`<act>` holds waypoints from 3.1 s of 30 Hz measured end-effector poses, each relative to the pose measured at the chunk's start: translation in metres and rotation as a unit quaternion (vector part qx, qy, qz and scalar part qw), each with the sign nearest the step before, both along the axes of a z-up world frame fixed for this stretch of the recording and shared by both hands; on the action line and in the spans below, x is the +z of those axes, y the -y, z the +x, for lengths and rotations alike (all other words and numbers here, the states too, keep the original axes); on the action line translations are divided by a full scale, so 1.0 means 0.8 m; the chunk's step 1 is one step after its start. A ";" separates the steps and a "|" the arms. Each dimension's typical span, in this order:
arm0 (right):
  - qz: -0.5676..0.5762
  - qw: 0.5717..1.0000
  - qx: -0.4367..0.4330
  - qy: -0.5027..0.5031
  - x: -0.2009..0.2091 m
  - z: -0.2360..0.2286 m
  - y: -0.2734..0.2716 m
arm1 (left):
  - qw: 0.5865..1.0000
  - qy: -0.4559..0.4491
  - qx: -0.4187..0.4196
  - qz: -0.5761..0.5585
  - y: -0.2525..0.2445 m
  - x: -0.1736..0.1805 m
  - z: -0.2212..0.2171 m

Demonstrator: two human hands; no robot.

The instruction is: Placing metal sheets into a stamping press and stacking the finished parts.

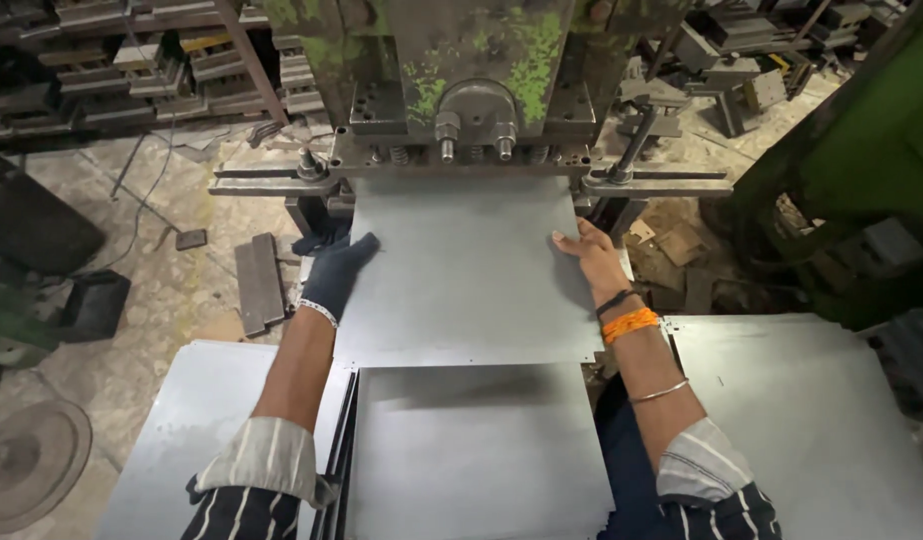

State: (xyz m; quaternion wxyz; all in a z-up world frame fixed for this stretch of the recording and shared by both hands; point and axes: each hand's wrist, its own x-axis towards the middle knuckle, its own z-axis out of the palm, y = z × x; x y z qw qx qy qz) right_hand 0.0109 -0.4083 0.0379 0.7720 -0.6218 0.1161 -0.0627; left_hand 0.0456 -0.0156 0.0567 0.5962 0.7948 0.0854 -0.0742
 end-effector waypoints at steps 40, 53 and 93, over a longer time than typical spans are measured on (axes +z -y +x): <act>-0.062 0.997 0.022 -0.044 0.019 -0.219 -0.047 | 0.985 0.001 0.041 -0.166 0.005 0.069 -0.249; -0.529 0.839 -0.115 -0.049 -0.070 -0.234 -0.025 | 0.975 -0.070 -0.004 0.212 0.008 0.048 -0.258; 0.036 0.935 0.126 -0.329 -0.118 -0.239 -0.519 | 0.844 -0.189 0.077 0.496 -0.525 -0.123 -0.165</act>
